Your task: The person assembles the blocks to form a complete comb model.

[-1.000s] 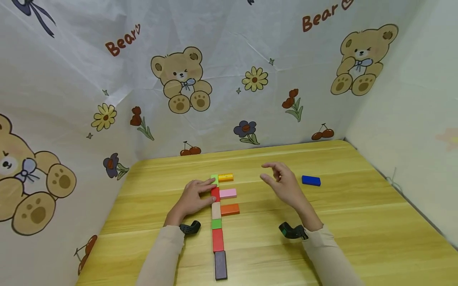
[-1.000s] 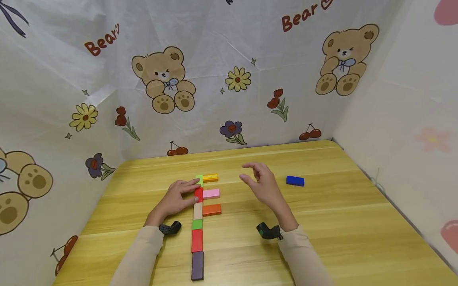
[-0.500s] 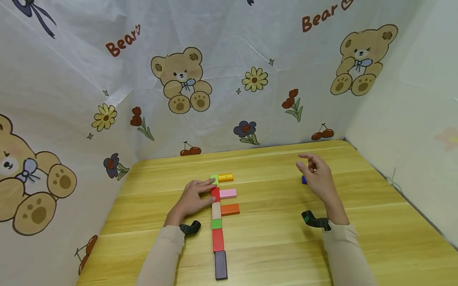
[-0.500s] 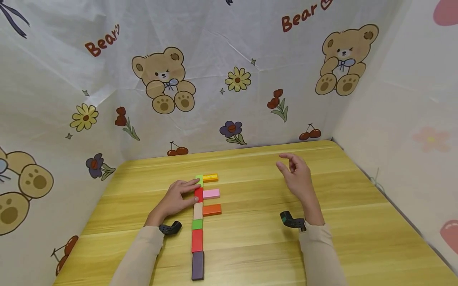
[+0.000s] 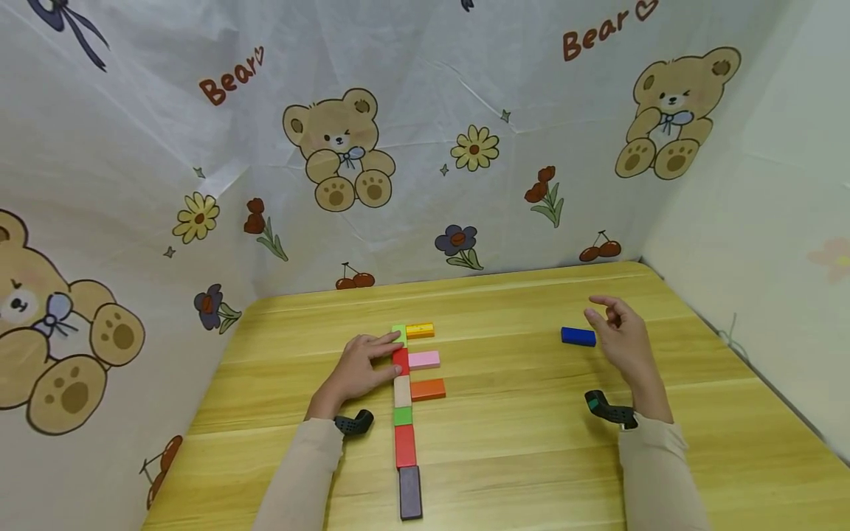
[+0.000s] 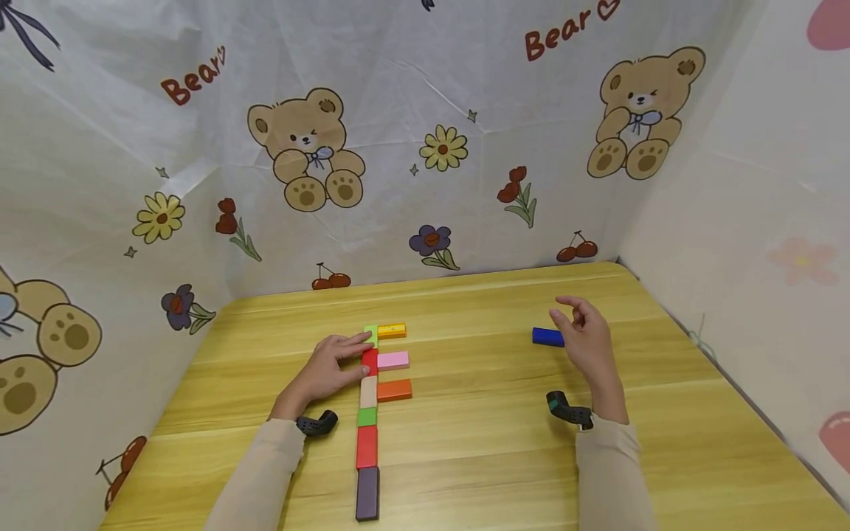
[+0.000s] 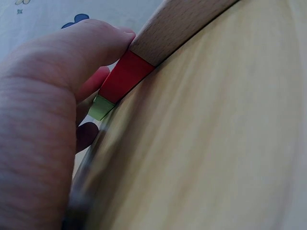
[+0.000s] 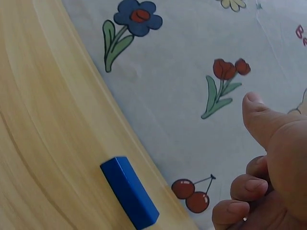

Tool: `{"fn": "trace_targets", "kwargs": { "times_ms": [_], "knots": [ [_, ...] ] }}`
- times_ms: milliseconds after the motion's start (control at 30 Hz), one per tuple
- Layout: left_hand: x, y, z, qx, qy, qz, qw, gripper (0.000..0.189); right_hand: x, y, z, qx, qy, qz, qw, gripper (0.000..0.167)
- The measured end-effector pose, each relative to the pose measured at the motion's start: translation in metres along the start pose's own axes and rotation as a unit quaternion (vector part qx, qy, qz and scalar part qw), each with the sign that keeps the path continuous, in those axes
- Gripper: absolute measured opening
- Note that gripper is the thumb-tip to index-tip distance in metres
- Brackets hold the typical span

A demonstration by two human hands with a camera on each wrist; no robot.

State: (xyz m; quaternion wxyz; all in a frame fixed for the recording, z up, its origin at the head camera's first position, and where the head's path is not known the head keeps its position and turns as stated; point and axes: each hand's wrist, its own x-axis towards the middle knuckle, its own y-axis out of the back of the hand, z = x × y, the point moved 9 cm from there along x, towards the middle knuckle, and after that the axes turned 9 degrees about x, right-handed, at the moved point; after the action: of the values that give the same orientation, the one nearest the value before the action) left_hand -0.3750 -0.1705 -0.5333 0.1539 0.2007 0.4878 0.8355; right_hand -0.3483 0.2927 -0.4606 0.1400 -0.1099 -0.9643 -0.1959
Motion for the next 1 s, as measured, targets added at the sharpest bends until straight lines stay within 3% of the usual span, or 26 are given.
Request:
{"fn": "trace_targets", "kwargs": {
  "times_ms": [200,500,1000],
  "knots": [
    [0.0,0.0,-0.001,-0.001,-0.001,0.001,1.0,0.054,-0.004,0.008,0.019,-0.021,-0.038,0.0,0.9991,0.05],
    [-0.001,-0.001,-0.003,0.002,0.007,-0.003,1.0,0.054,-0.012,0.003,0.05,-0.057,-0.089,-0.026,0.9941,0.057],
    [0.0,-0.002,-0.001,-0.001,-0.001,-0.002,1.0,0.054,-0.014,-0.006,0.062,-0.127,-0.087,-0.065,0.986,0.061]
  ]
}}
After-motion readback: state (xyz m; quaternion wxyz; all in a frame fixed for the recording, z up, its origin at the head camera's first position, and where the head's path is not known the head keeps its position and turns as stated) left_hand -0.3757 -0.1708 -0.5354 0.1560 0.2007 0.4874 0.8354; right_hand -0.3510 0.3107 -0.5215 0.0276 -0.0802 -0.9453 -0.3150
